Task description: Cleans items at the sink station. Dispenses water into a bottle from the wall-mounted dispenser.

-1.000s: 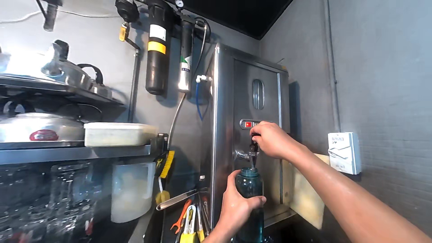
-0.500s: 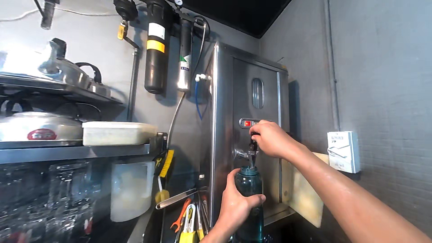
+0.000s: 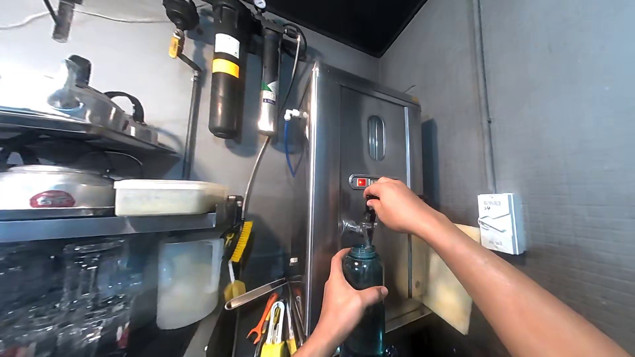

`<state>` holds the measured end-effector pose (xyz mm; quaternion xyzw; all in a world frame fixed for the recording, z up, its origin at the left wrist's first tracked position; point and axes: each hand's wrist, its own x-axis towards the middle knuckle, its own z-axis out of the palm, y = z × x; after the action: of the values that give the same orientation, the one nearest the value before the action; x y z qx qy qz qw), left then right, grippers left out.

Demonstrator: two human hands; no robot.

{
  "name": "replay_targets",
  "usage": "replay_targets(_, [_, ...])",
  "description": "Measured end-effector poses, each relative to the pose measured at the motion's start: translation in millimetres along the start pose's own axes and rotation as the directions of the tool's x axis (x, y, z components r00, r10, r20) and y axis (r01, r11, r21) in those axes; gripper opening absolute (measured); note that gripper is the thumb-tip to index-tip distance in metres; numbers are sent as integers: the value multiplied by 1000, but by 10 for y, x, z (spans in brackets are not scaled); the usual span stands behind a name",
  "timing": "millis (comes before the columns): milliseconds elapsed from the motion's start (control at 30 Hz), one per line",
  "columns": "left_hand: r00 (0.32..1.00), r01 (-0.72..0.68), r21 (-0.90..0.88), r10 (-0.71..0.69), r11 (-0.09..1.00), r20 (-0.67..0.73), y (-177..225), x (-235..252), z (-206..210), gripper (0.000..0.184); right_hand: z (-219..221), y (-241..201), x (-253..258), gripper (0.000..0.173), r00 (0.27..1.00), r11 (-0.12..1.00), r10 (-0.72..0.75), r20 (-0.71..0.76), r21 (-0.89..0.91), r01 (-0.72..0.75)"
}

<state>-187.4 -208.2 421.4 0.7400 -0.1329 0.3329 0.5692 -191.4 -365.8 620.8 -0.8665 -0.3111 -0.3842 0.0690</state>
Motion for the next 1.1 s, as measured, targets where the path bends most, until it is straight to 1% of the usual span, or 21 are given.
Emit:
replay_targets(233, [1000, -7, -20, 7, 1000, -9, -1, -2, 17, 117, -3, -8, -7, 21, 1000, 1000, 2, -2, -13, -3])
replay_targets(1100, [1000, -7, 1, 7, 1000, -17, 7, -9, 18, 118, 8, -2, -7, 21, 1000, 1000, 0, -6, -7, 0])
